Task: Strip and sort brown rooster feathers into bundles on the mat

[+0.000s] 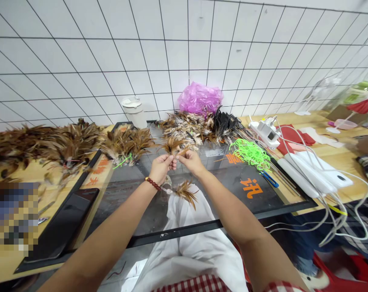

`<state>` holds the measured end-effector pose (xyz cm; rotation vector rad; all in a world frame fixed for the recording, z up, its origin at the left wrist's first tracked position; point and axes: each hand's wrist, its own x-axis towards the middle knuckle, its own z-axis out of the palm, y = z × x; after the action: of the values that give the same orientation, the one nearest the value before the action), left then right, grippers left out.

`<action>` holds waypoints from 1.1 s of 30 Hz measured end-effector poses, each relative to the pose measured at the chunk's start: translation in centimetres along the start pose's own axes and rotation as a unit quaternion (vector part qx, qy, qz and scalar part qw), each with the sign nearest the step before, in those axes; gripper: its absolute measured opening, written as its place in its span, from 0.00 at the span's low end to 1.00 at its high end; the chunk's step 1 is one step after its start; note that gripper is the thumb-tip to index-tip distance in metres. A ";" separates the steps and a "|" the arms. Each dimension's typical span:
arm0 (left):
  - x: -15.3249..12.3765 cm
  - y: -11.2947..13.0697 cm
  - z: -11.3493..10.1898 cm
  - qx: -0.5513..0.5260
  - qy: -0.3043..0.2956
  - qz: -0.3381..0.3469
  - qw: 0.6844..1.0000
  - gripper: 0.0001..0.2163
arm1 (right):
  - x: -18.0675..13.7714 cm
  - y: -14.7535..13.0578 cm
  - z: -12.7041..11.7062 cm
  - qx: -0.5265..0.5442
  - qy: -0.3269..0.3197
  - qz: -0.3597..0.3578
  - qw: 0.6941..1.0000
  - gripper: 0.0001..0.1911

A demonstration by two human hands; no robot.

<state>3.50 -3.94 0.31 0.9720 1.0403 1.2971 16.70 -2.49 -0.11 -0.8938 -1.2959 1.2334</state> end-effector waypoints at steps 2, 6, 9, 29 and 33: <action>0.0 0.0 0.1 0.011 -0.004 0.000 1.000 0.11 | 0.0 0.2 0.0 -0.004 0.006 -0.007 1.000 0.16; 0.0 0.0 0.2 0.026 -0.005 -0.004 1.000 0.10 | 0.1 0.3 0.0 -0.014 0.004 -0.015 1.000 0.16; -0.1 0.1 0.2 0.026 -0.007 -0.007 1.000 0.09 | 0.2 0.5 -0.1 -0.015 0.005 -0.018 1.000 0.15; -0.3 0.2 0.4 0.054 -0.022 -0.020 0.998 0.09 | 0.2 0.4 -0.4 -0.044 -0.003 -0.025 0.999 0.18; -0.2 0.2 0.1 0.034 -0.026 -0.017 0.999 0.10 | 0.2 0.3 -0.3 -0.045 0.011 -0.015 0.999 0.18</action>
<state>3.50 -4.11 0.55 1.0305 1.0629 1.2095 16.91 -2.22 -0.40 -0.9466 -1.3514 1.1456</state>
